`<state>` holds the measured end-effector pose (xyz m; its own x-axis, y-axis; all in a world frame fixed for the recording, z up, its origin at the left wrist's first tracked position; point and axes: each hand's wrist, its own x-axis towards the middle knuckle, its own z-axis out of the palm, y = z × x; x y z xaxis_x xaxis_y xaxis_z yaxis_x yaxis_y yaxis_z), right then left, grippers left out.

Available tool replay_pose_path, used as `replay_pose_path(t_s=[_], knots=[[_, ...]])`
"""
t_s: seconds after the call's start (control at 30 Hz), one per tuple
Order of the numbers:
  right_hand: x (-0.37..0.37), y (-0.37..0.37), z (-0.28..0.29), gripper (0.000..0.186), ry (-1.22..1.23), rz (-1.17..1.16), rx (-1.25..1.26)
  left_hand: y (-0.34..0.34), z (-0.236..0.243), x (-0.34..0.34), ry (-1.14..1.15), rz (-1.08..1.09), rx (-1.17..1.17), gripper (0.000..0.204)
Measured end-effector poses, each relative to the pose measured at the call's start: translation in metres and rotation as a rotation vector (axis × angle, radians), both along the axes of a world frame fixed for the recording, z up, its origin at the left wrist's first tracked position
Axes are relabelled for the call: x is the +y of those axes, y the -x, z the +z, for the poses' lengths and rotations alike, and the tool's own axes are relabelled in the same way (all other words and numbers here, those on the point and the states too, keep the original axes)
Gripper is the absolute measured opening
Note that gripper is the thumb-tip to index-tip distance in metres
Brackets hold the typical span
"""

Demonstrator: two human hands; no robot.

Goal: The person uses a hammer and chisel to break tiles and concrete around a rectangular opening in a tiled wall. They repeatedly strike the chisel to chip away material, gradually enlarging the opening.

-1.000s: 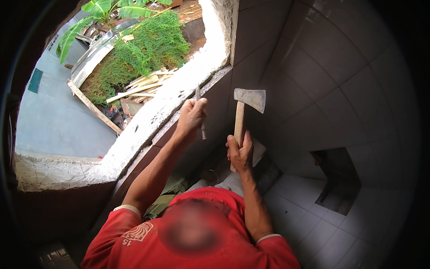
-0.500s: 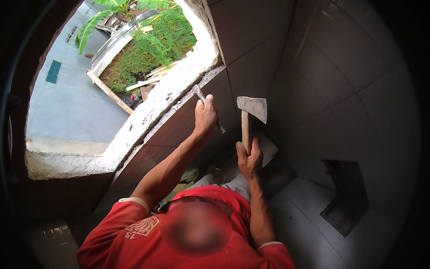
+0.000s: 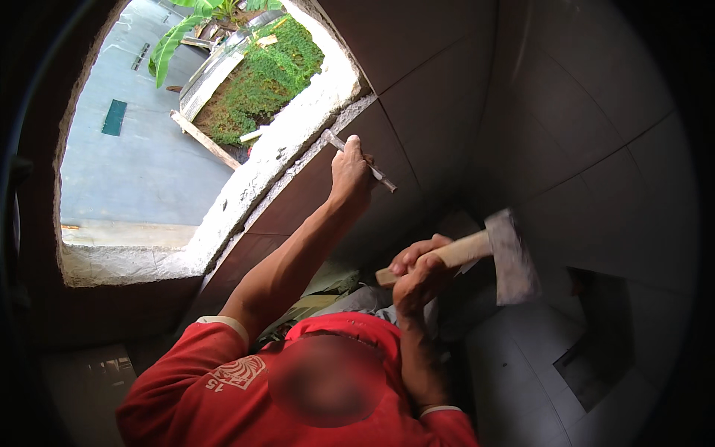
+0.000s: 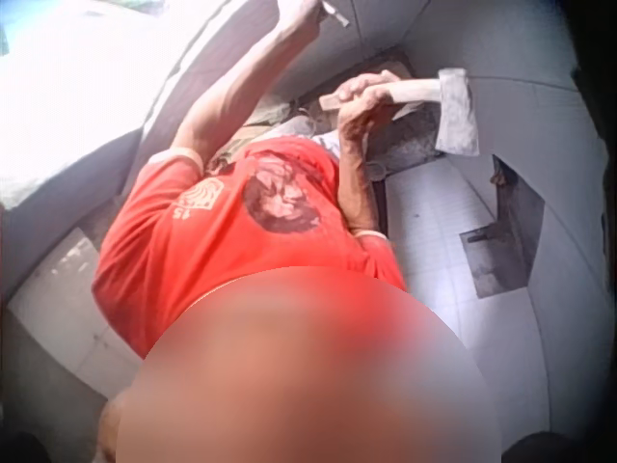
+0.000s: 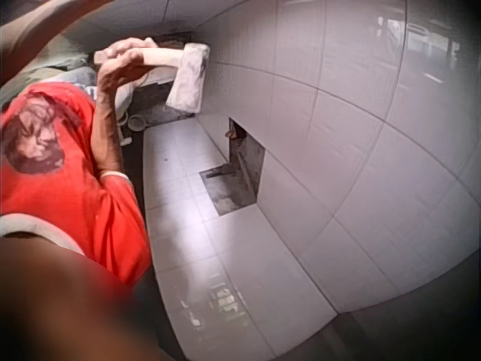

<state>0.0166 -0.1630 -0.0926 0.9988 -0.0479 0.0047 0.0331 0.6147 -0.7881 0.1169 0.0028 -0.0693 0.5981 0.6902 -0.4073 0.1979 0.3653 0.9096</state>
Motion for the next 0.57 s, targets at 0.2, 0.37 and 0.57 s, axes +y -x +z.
replay_pose_path(t_s=[0.2,0.37,0.57], knots=[[0.030,0.037,-0.012,0.033,0.152,0.402,0.369,-0.007,0.002,0.002,-0.039,-0.023,0.022,0.030],[0.010,0.034,0.002,0.051,0.012,-0.221,0.045,-0.008,0.005,0.002,0.003,-0.018,0.012,0.029],[0.048,0.044,-0.026,0.041,0.049,0.334,0.354,-0.011,0.005,0.006,0.001,-0.021,0.035,0.035]])
